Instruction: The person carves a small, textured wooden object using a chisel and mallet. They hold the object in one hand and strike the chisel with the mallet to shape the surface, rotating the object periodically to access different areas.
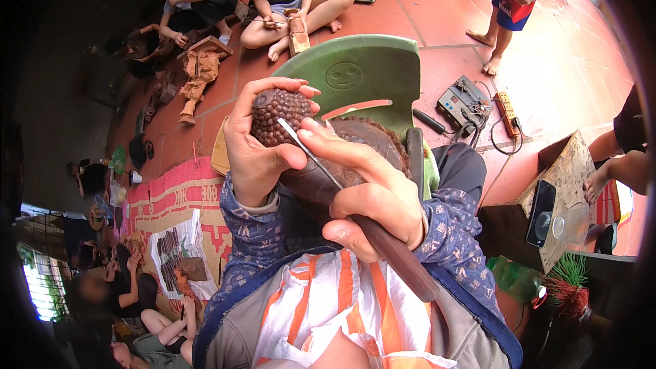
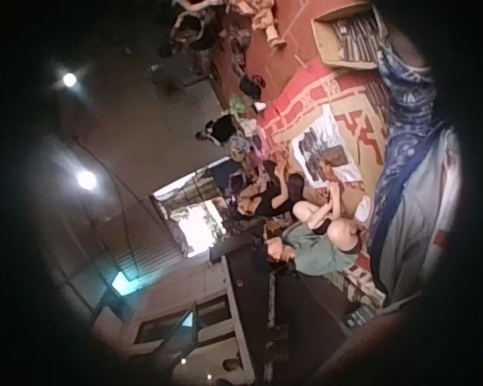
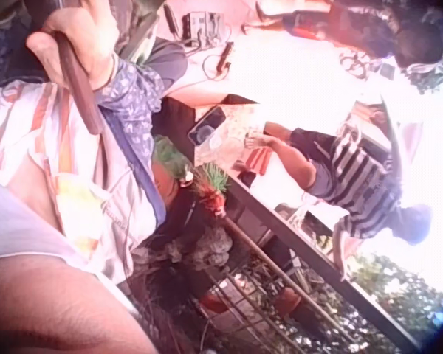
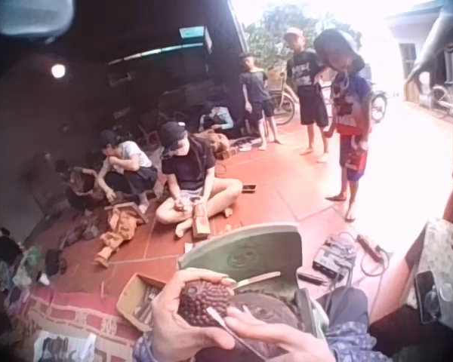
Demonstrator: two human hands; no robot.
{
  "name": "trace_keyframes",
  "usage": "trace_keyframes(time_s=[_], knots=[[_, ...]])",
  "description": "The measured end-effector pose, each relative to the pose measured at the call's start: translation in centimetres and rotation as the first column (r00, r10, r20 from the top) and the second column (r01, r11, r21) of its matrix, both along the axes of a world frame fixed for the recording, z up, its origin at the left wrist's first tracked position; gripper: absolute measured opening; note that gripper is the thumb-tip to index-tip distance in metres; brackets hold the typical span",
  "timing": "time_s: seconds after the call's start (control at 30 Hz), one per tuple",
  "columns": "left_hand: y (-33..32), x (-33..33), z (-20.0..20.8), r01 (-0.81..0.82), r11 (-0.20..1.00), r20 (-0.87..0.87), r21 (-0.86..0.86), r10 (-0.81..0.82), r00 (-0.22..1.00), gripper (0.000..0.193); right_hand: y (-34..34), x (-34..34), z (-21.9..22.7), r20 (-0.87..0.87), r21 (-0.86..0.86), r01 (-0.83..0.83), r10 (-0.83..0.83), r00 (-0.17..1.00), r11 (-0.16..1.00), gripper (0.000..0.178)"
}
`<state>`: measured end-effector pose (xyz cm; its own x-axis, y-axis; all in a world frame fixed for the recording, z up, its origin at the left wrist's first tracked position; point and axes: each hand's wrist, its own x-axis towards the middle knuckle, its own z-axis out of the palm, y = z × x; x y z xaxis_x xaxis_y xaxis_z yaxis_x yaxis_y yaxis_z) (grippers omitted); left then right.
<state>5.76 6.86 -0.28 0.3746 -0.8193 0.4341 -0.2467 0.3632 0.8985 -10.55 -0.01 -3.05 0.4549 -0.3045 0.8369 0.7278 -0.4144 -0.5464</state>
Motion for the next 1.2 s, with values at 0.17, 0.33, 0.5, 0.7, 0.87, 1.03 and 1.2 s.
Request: trace_keyframes(time_s=[0.17, 0.33, 0.5, 0.7, 0.87, 1.03, 1.2], knots=[[0.0, -0.1, -0.1, 0.057, 0.997, -0.074, -0.043, -0.06, 0.995, 0.075, -0.2, 0.3, -0.3, -0.028, -0.049, 0.04, -0.042, 0.999, 0.998, 0.031], [-0.1, 0.1, -0.4, 0.054, 0.996, -0.034, -0.068, -0.057, 0.998, 0.073, -0.2, 0.4, 0.3, -0.027, -0.051, 0.061, -0.062, 0.998, 0.997, 0.029], [-0.2, 0.0, -0.4, 0.054, 0.995, -0.046, -0.079, -0.058, 0.997, 0.071, 0.1, 0.3, 0.6, -0.088, -0.044, 0.122, -0.126, 0.988, 0.992, 0.027], [-0.2, -0.2, -0.2, 0.044, 0.996, -0.058, -0.077, -0.049, 0.997, 0.071, 0.7, 0.2, 1.7, -0.098, 0.041, 0.18, -0.175, 0.98, 0.983, 0.022], [-0.3, -0.4, -0.3, 0.016, 0.997, -0.026, -0.076, -0.018, 1.0, 0.072, 1.4, 0.2, 2.5, -0.122, 0.047, 0.26, -0.252, 0.96, 0.965, 0.018], [0.0, -0.3, -0.2, -0.007, 0.998, 0.0, -0.068, 0.007, 1.0, 0.07, 1.0, -0.5, 3.9, -0.226, 0.013, 0.17, -0.163, 0.961, 0.985, 0.019], [-0.2, -0.5, 0.0, 0.011, 0.997, -0.031, -0.07, -0.014, 0.999, 0.068, 0.5, -1.2, 4.2, -0.3, 0.061, 0.135, -0.111, 0.947, 0.989, 0.017]])
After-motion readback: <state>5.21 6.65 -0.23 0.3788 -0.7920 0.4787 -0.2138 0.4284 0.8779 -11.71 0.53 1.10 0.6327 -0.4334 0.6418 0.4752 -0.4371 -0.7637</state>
